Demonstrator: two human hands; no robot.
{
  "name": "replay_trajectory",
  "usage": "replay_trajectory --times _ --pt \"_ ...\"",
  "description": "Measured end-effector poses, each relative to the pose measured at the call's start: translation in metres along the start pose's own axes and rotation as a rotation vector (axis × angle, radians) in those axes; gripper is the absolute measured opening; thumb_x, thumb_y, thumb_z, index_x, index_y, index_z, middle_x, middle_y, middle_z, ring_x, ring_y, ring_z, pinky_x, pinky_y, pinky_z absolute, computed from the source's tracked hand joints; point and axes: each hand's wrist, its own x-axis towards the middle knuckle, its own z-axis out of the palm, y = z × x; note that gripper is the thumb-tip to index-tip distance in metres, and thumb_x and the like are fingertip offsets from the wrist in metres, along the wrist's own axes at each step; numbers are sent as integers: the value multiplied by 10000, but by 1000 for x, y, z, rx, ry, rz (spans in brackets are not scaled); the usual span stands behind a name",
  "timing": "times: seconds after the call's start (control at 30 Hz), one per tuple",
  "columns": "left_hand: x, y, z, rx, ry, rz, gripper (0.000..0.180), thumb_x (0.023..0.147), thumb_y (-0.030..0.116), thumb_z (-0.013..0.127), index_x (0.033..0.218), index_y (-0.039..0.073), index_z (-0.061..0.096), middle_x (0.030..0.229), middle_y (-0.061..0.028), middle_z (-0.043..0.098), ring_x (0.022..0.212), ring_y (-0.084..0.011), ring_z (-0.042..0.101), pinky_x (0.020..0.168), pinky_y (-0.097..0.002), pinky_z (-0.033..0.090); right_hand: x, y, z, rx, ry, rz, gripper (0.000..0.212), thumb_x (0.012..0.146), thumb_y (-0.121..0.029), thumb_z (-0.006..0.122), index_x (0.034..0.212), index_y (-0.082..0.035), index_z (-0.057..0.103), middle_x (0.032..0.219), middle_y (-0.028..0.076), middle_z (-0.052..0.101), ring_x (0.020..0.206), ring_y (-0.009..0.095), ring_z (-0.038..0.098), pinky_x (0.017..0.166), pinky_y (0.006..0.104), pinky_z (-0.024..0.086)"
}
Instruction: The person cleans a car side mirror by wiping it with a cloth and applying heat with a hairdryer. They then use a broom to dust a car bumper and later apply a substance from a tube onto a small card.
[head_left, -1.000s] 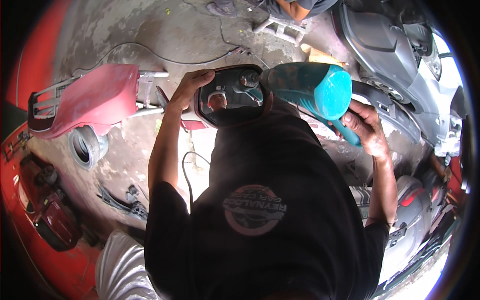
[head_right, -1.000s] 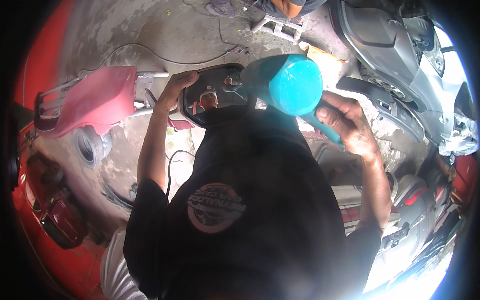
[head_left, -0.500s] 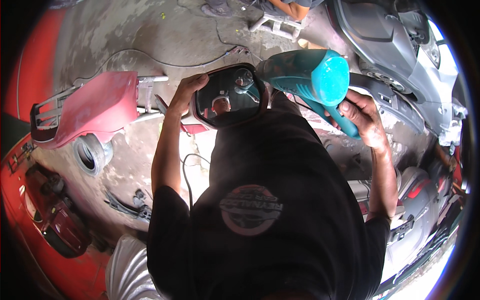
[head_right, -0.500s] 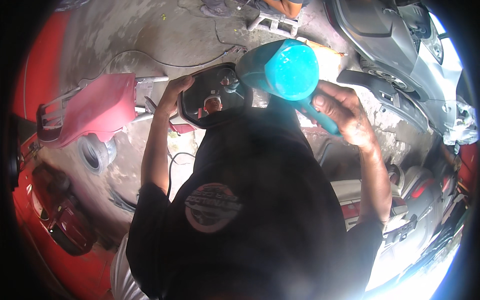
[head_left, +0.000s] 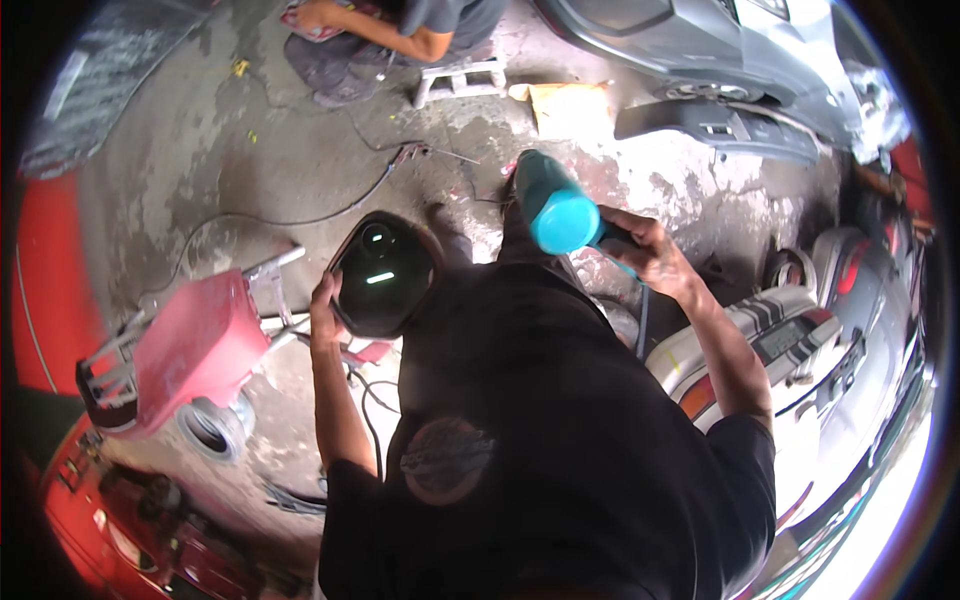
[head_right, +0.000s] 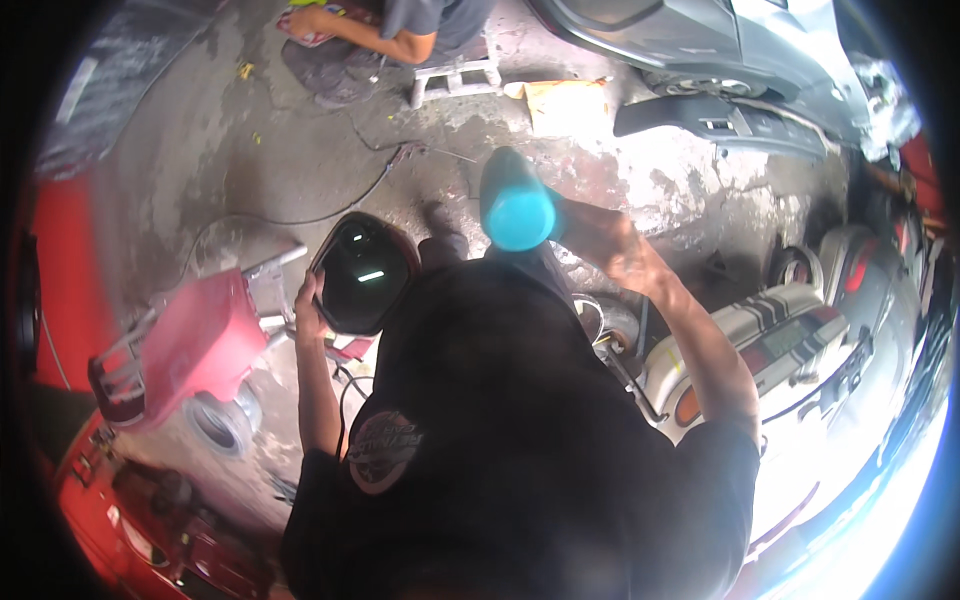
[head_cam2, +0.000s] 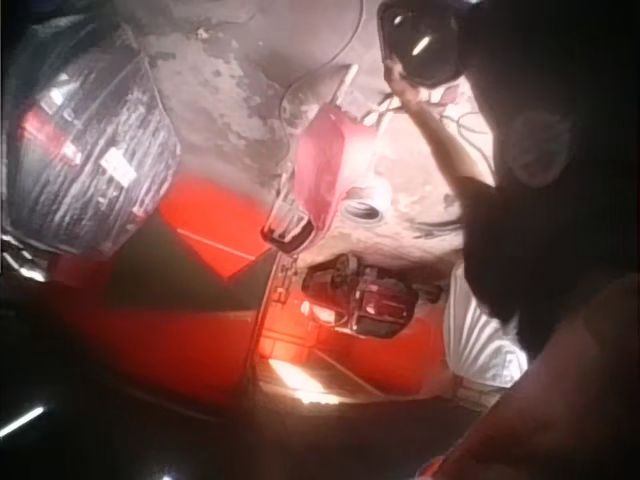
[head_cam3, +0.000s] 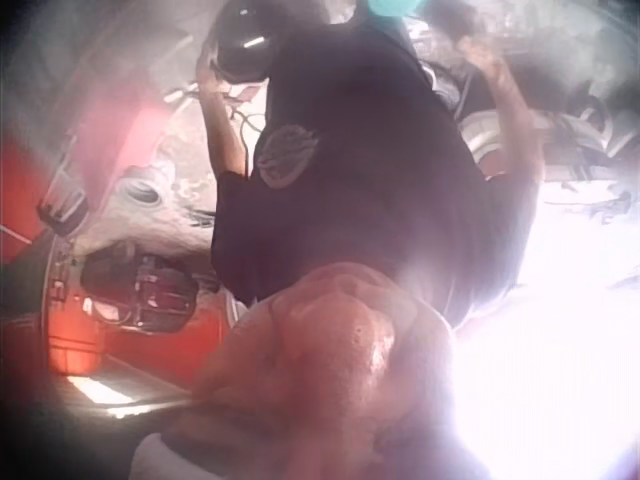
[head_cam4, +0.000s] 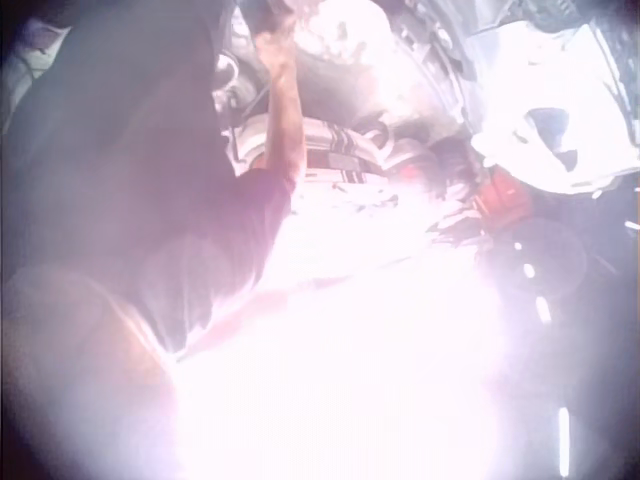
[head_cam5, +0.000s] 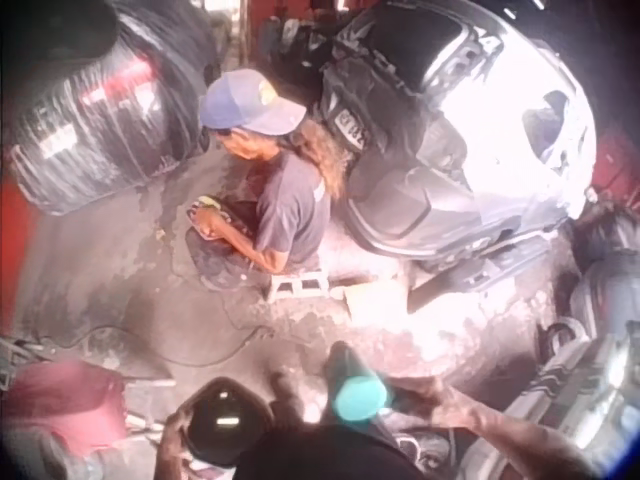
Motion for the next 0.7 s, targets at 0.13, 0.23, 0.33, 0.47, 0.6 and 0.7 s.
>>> replay_trajectory --times 0.13,0.23,0.33,0.47,0.6,0.7 --pt "0 4 7 8 -33 -49 722 1032 511 522 1493 -39 438 1507 -138 516 1387 -258 481 1181 -422 337 13 43 -13 -527 15 -212 461 955 -116 675 1385 6 563 1237 246 665 1067 391 681 904 430 542" --pt "14 -6 -29 96 52 -43 790 1021 573 488 1488 -62 442 1558 -135 465 1448 -262 408 1220 -420 246 30 58 -32 -572 -6 -22 480 936 -129 687 1382 -8 557 1249 249 659 1050 426 676 893 450 547" --pt "4 11 22 258 -29 -21 816 992 566 548 1471 -87 444 1548 -151 467 1460 -263 384 1230 -419 220 40 83 -57 -550 146 -78 449 911 -123 697 1339 -41 588 1283 206 640 1028 382 683 874 429 568" --pt "17 0 45 246 -24 -119 823 995 556 554 1509 -66 390 1541 -159 471 1448 -268 401 1233 -424 225 74 148 -89 -431 162 96 551 868 -125 728 1378 -39 536 1287 231 626 1127 383 651 941 467 531" --pt "32 -25 53 201 93 -213 797 990 537 580 1485 -69 428 1527 -162 486 1435 -278 422 1230 -426 250 154 245 -146 -459 -55 347 598 833 -179 743 1359 -21 505 1162 233 629 1088 380 629 958 479 500" --pt "55 -31 79 218 125 -281 763 994 489 617 1488 -58 421 1510 -119 491 1419 -229 443 1214 -371 295 219 351 -175 -660 -13 306 582 842 -179 723 1356 -39 489 1136 241 607 1070 376 611 945 506 492"
